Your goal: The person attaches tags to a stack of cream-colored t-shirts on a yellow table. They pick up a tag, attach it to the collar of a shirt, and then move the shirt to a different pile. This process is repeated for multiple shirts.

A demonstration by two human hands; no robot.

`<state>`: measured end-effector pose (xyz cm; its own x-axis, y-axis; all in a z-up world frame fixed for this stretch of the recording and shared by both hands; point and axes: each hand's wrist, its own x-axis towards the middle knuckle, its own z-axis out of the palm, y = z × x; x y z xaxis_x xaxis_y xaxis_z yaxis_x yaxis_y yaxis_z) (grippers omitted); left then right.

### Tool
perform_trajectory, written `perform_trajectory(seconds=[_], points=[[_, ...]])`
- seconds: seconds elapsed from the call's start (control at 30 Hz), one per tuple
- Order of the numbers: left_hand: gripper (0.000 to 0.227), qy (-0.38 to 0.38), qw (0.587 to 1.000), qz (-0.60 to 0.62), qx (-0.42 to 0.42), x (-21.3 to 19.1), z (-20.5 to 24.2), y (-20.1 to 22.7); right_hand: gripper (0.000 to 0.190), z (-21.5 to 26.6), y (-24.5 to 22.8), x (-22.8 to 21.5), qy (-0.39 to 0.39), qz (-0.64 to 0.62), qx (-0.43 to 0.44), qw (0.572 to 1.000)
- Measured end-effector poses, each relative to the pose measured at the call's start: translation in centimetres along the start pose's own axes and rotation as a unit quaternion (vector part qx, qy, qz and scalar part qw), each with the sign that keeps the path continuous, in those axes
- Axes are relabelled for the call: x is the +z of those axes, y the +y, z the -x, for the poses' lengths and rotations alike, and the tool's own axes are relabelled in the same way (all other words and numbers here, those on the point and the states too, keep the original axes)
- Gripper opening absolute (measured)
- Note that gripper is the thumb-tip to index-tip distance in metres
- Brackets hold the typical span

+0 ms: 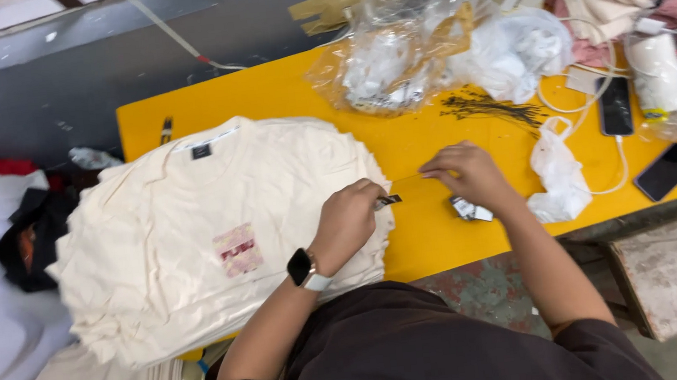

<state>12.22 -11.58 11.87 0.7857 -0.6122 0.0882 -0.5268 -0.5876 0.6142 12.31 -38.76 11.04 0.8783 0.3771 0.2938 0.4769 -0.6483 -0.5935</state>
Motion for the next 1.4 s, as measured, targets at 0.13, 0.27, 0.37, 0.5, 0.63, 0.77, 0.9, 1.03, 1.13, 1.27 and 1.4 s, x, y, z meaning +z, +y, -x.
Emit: perform_trajectory(seconds=[0.13,0.27,0.37,0.5,0.63,0.77,0.9,1.03,1.13,1.27,1.4], points=[[0.016,0.025,0.995,0.077,-0.057,-5.1,6.0,-0.8,0.007,0.9,-1.4,-0.6,-0.024,-0.077,0.066,0.995],[0.014,0.069,0.980,0.151,-0.111,-7.8,10.5,-2.3,0.007,0.4,-1.0,4.2,0.049,-0.300,0.147,0.941],[0.016,0.085,0.962,0.218,-0.137,-7.9,13.2,-4.3,0.008,-2.2,-4.3,9.3,0.124,-0.571,0.149,0.798],[0.027,0.129,0.907,0.363,-0.170,-6.1,15.7,-8.1,0.009,-6.7,-9.6,14.6,0.129,-0.793,0.165,0.572],[0.045,0.202,0.834,0.479,-0.182,-6.8,17.1,-12.1,0.007,-11.2,-13.6,14.9,0.234,-0.722,0.126,0.639],[0.046,0.253,0.848,0.438,-0.156,-9.7,18.3,-14.1,0.004,-12.3,-20.1,15.5,0.229,-0.380,0.023,0.896],[0.034,0.274,0.858,0.411,-0.144,-12.3,18.8,-13.9,0.003,-11.9,-23.7,19.0,0.116,-0.114,-0.027,0.986],[0.028,0.277,0.868,0.390,-0.135,-13.7,18.7,-14.3,0.004,-12.7,-25.1,20.6,0.144,-0.056,-0.057,0.986],[0.024,0.284,0.881,0.361,-0.115,-14.3,18.6,-14.3,0.005,-13.4,-25.9,21.2,0.155,0.003,-0.083,0.985],[0.020,0.302,0.900,0.298,-0.095,-14.9,18.1,-13.7,0.006,-14.2,-25.7,21.8,0.169,0.043,-0.097,0.980],[0.018,0.329,0.914,0.223,-0.079,-14.9,17.6,-12.9,0.008,-15.0,-26.3,21.4,0.176,0.044,-0.125,0.975]])
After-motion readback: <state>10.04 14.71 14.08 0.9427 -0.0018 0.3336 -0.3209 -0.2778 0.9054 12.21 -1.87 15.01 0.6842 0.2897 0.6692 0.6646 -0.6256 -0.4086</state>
